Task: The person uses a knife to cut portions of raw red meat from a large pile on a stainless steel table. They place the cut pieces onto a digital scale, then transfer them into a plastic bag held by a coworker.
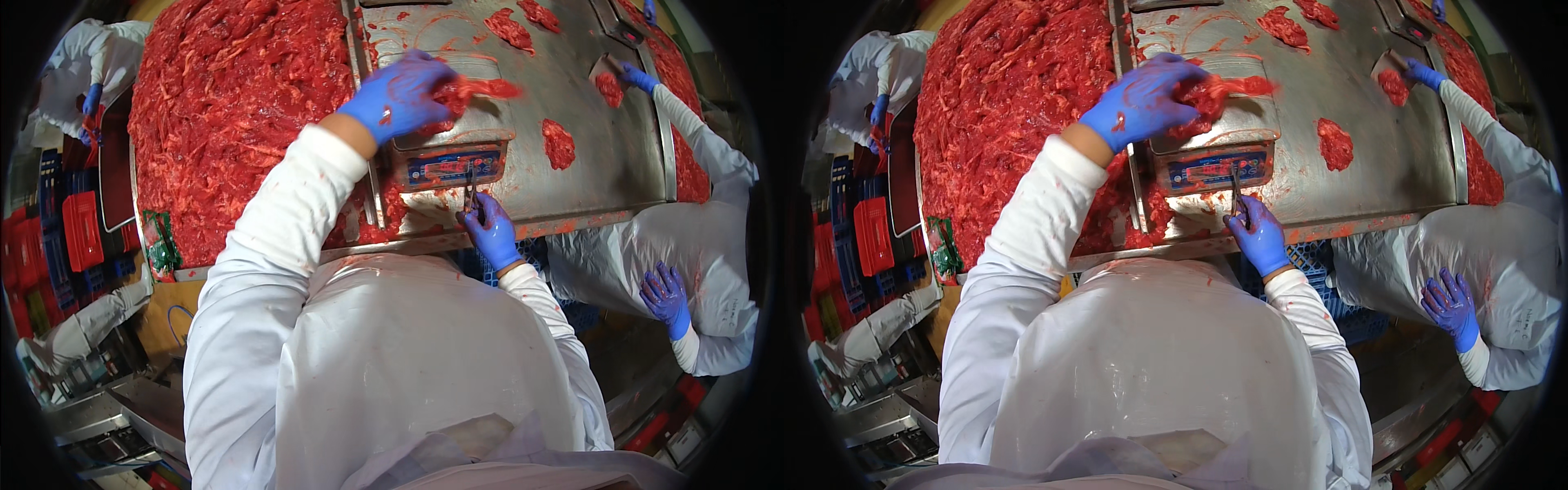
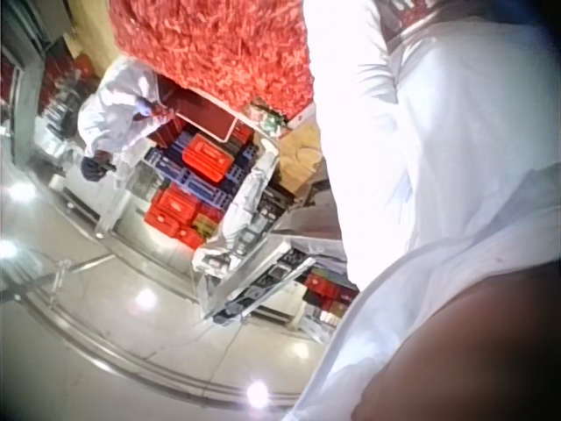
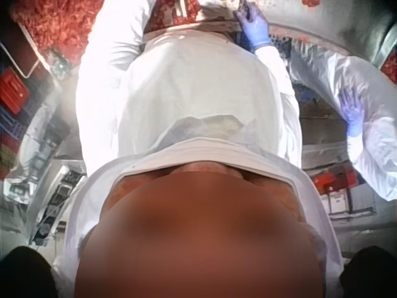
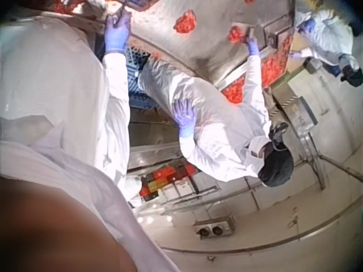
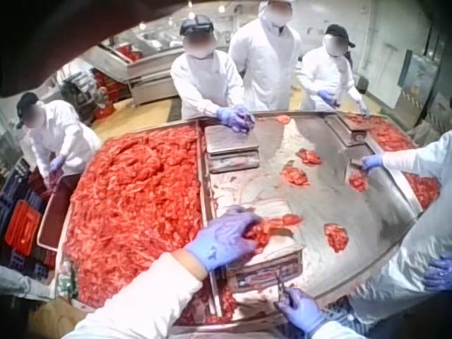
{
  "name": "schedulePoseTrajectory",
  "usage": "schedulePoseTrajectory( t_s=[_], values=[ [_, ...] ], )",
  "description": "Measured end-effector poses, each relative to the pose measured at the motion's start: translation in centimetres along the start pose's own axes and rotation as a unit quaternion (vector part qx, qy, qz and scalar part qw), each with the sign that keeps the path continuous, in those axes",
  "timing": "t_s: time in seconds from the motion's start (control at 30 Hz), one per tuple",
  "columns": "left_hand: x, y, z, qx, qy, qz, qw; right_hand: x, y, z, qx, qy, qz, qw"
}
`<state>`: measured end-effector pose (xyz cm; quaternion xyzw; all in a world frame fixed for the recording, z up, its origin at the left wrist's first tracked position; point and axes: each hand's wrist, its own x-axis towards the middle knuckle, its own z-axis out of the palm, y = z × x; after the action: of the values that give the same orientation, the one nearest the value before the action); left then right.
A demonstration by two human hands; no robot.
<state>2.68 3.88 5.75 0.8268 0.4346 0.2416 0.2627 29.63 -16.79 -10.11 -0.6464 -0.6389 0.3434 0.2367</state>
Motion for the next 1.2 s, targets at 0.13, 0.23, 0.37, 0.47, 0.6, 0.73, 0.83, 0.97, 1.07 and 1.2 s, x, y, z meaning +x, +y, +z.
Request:
schedulePoseTrajectory(
  t_s=[0.13,0.23,0.37,0.47,0.6,0.73,0.83,0.97,1.07,1.2],
  values=[
    [-4.6,-6.5,-2.5,0.019,0.088,-0.115,0.989,-1.0,1.3,-0.4,0.021,0.033,-0.005,0.999],
    [-8.4,-11.2,-1.2,0.042,0.019,-0.23,0.972,1.0,1.0,-0.7,0.364,0.062,0.135,0.919],
    [-5.1,-7.9,1.3,0.03,0.16,-0.07,0.984,6.0,-10.3,-3.5,0.396,-0.093,0.056,0.912],
    [-3.2,-6.6,4.9,0.039,0.079,-0.094,0.992,10.5,-11.8,-1.4,0.478,-0.209,0.122,0.844],
    [-5.6,-7.3,4.5,0.018,0.04,-0.131,0.99,10.1,-9.7,-3.2,0.389,-0.138,0.149,0.899],
    [-7.5,-5.9,4.2,-0.078,0.058,-0.175,0.98,6.8,-9.3,-5.5,0.449,-0.206,0.187,0.849],
    [-8.7,-4.3,5.1,-0.124,0.016,-0.157,0.98,6.1,-12.0,-3.2,0.525,-0.239,0.22,0.787],
    [-11.5,-2.2,4.6,-0.209,-0.125,-0.156,0.957,10.6,-11.7,-0.5,0.482,-0.293,0.15,0.812],
    [-13.0,-4.7,2.3,-0.119,-0.134,-0.157,0.971,10.0,-11.2,-0.3,0.478,-0.278,0.167,0.816],
    [-13.0,-3.6,3.5,-0.127,-0.14,-0.026,0.982,10.6,-12.1,0.9,0.482,-0.315,0.167,0.8]
  ],
)
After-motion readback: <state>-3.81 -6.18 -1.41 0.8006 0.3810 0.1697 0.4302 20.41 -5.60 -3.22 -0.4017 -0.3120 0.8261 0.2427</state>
